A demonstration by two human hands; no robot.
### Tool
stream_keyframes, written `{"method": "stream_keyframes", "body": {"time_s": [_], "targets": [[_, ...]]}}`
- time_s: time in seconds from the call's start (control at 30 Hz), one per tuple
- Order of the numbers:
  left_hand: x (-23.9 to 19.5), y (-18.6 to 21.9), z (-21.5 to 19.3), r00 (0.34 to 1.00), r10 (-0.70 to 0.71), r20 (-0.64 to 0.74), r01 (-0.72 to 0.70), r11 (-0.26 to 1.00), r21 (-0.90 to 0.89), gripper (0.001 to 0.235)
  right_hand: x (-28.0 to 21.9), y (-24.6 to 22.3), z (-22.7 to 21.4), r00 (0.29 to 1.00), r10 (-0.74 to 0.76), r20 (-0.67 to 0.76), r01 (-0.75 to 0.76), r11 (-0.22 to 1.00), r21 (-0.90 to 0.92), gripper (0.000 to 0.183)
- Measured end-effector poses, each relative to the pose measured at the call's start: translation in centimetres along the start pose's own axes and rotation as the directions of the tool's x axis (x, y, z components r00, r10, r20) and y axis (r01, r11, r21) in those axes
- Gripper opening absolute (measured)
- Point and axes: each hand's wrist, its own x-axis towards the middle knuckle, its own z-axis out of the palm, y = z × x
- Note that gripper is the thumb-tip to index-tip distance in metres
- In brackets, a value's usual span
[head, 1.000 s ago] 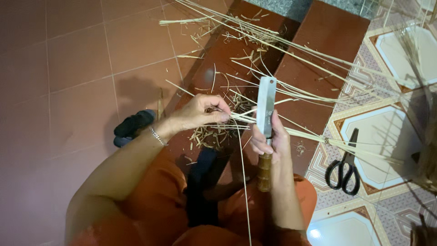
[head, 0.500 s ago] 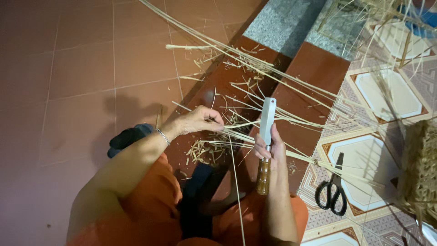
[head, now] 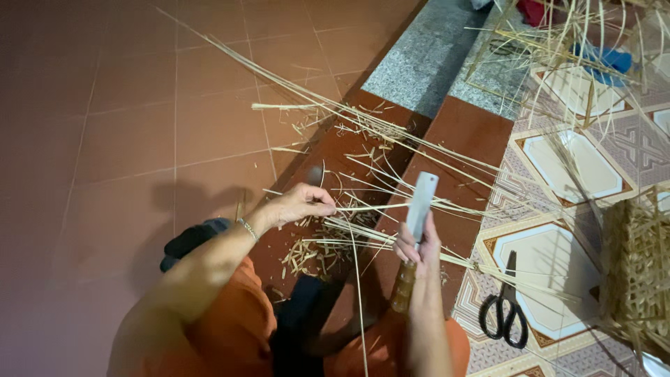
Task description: The person sits on the floor and uses a knife to split long dried sticks into thin strips. They repeatedly hold a stick with one hand and draw the knife along its length to peel off thin layers, accumulating shavings on the floor.
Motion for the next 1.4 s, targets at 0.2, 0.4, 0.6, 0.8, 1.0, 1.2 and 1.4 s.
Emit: {"method": "stream_keyframes", "body": {"time_s": [0.2, 0.4, 0.6, 0.8, 1.0, 1.2, 1.4], "targets": [[0.0, 1.7, 2.2, 0.916, 0.365, -0.169, -0.257, 0.854, 0.452, 0.014, -1.8, 1.1, 5.7, 1.000, 0.029, -0.004, -0.029, 0.949, -0.315, 0.056], [0.5, 2.2, 3.0, 0.977, 0.167, -0.137, -0.119, 0.946, 0.302, 0.018, -0.5, 3.8, 9.6, 0.985, -0.004, -0.170, -0.105, 0.770, -0.630, 0.048], [0.7, 1.5, 2.8, 0.991, 0.086, -0.098, -0.056, 0.959, 0.278, 0.020, -0.8, 3.5, 8.2, 0.992, 0.038, -0.119, -0.100, 0.816, -0.570, 0.045], [2.0, 0.0, 2.9, 0.996, 0.090, -0.028, -0.079, 0.958, 0.275, 0.021, -0.3, 3.1, 4.8, 0.979, 0.115, -0.169, -0.166, 0.930, -0.327, 0.048], [3.1, -1.6, 3.2, 1.000, 0.017, 0.004, -0.018, 0.971, 0.239, 0.019, 0.3, 2.8, 2.9, 0.969, 0.178, -0.169, -0.227, 0.914, -0.336, 0.054], [2.9, -2.2, 3.5, 1.000, 0.024, -0.014, -0.019, 0.958, 0.285, 0.018, 0.4, 3.1, 0.9, 0.973, 0.185, -0.140, -0.213, 0.949, -0.233, 0.051], [2.0, -2.6, 2.2, 0.994, 0.095, -0.049, -0.065, 0.904, 0.424, 0.017, 0.7, 2.3, -0.6, 0.972, 0.166, -0.167, -0.197, 0.960, -0.197, 0.053]]}}
